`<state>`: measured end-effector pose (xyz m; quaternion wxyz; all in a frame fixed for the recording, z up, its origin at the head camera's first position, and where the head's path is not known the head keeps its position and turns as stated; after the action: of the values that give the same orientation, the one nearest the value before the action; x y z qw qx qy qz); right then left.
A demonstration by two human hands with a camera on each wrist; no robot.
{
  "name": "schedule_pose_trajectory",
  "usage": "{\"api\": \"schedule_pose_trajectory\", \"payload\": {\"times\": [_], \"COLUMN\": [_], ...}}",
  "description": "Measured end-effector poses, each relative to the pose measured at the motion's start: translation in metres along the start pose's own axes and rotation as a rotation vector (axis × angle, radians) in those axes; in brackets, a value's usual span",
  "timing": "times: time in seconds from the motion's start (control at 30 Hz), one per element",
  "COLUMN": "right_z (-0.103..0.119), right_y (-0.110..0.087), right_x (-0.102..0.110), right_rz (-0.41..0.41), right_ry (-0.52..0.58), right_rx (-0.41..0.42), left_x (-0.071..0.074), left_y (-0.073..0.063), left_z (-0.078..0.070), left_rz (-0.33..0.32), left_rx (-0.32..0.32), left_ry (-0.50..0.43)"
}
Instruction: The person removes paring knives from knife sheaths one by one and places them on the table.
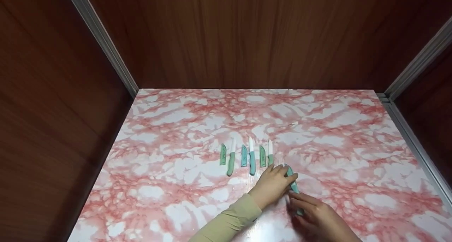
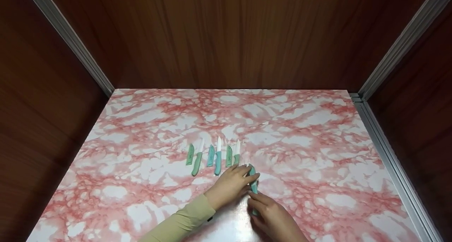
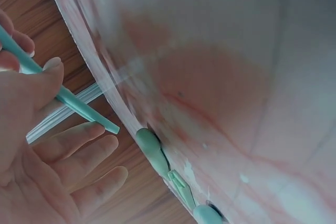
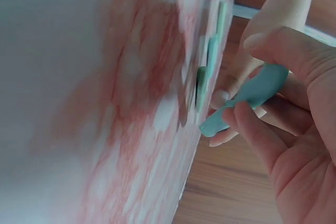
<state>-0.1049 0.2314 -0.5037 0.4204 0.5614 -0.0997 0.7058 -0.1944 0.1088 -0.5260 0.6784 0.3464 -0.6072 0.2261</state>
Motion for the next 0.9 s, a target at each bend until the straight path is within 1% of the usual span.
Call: {"api": "schedule_pose_trajectory", "payload": {"times": [0.2, 0.3, 0.43, 0.6, 0.8, 0.9], "right_z": [0.003, 0.005, 0.007, 0.008, 0.013, 0.015], "right_y": [-0.001, -0.001, -0.001, -0.001, 0.000, 0.002], "right_x": [0.007, 0.010, 0.012, 0.013, 0.015, 0.015], "right_rz": [-0.060, -0.099, -0.133, -0.161, -0.231, -0.235], "right_ry": [-0.082, -0.094, -0.079, -0.038, 0.019, 0.019], "right_rx": [0.052, 0.077, 0.101, 0.135, 0.199, 0.211], "left_x": [0.006, 0.009, 0.013, 0.018, 0.021, 0.022], "left_y": [-0.002, -0.003, -0.005, -0.009, -0.017, -0.021], "left_z": [0.001, 0.001, 0.001, 0.002, 0.005, 0.007], "left_rz": [-0.007, -0.016, -0.026, -0.069, -0.075, -0.111], "left_rx": [0.016, 0.025, 0.028, 0.012, 0.015, 0.011], "left_ry": [-0.006, -0.005, -0.005, 0.014, 0.018, 0.011]}}
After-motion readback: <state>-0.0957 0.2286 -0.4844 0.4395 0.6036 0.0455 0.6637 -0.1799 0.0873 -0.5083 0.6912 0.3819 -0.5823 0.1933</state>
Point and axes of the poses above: each hand's wrist, its own y-axis towards the middle knuckle, its own x-axis out of the back of the hand, z = x × y, the point moved 4 cm from there along y, towards the middle knuckle, and after that the axes turned 5 degrees about x, right-handed, at the moved point
